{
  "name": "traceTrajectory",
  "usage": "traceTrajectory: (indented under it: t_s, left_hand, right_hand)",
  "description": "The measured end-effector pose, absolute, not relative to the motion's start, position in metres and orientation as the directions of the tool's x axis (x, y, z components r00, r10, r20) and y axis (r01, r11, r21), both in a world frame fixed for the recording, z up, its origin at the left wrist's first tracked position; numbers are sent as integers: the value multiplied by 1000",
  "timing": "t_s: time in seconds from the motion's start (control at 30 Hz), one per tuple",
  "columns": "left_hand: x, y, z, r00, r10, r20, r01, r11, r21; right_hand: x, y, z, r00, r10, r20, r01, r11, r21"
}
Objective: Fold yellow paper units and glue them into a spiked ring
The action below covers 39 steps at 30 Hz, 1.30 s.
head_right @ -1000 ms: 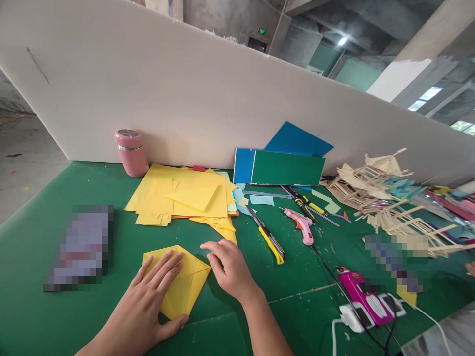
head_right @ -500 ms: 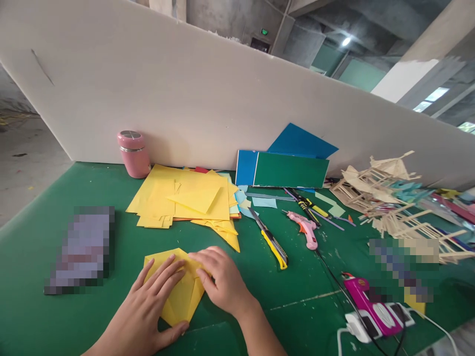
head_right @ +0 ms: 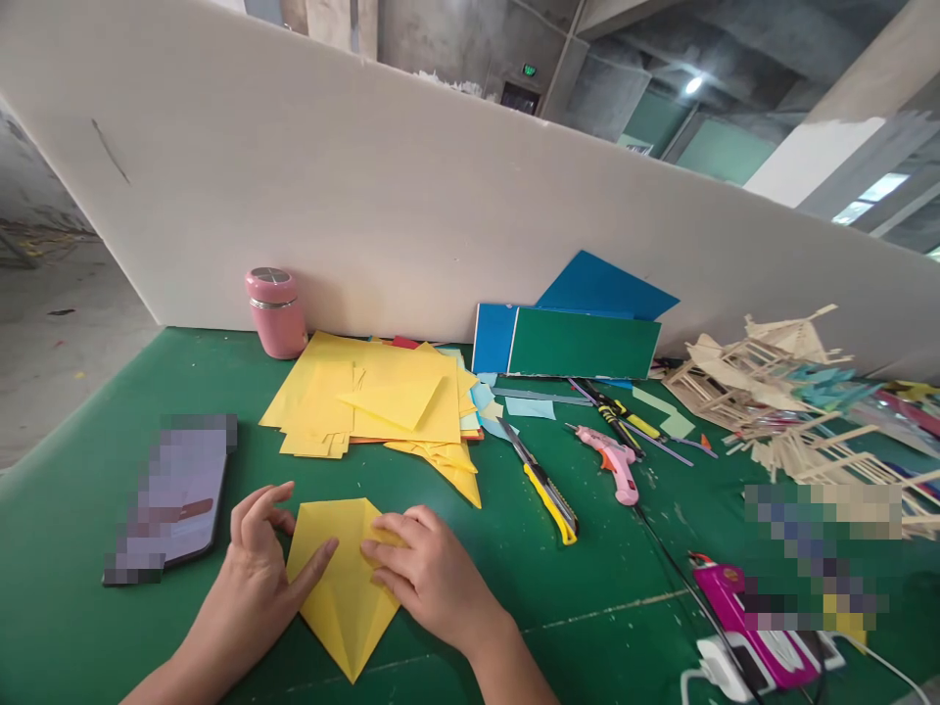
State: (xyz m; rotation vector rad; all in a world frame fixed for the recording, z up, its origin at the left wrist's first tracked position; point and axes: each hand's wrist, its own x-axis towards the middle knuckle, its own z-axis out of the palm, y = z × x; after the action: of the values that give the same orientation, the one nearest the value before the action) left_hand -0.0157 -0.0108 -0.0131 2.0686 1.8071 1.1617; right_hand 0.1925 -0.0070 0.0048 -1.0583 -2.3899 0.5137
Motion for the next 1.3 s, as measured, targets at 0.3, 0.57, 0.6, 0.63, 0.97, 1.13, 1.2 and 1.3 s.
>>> traceTrajectory:
  t_s: [0.3, 0.57, 0.6, 0.63, 0.97, 1.13, 1.2, 1.3]
  left_hand:
    - [-13, -7, -13, -96, 943, 318, 467, -240, 851]
    - [-17, -8, -4, 303, 828, 472, 622, -547, 560]
    - [-18, -8, -2, 344, 806, 481, 626, -579, 523]
    - [-18, -8, 0, 370, 792, 486, 628, -599, 498]
    - [-22, -9, 7, 467, 657, 592, 574, -734, 362]
    - [-17, -13, 4, 538, 638, 552, 551, -761, 342]
    - [-16, -14, 4, 555, 647, 523, 559, -755, 341]
    - [-18, -14, 7, 594, 660, 459, 557, -750, 358]
  right_hand:
    - [189, -9, 5, -651, 720, 242, 528, 658, -537]
    - [191, -9, 6, -657, 732, 181, 572, 640, -513]
    - [191, -9, 6, -656, 732, 187, 569, 641, -516]
    - [191, -8, 6, -654, 731, 194, 564, 642, -519]
    - [194, -8, 5, -656, 722, 219, 527, 646, -552]
    - [193, -9, 6, -653, 731, 199, 545, 636, -547]
    - [193, -9, 7, -650, 733, 199, 542, 632, -554]
    - [194, -8, 7, -645, 735, 210, 525, 626, -577]
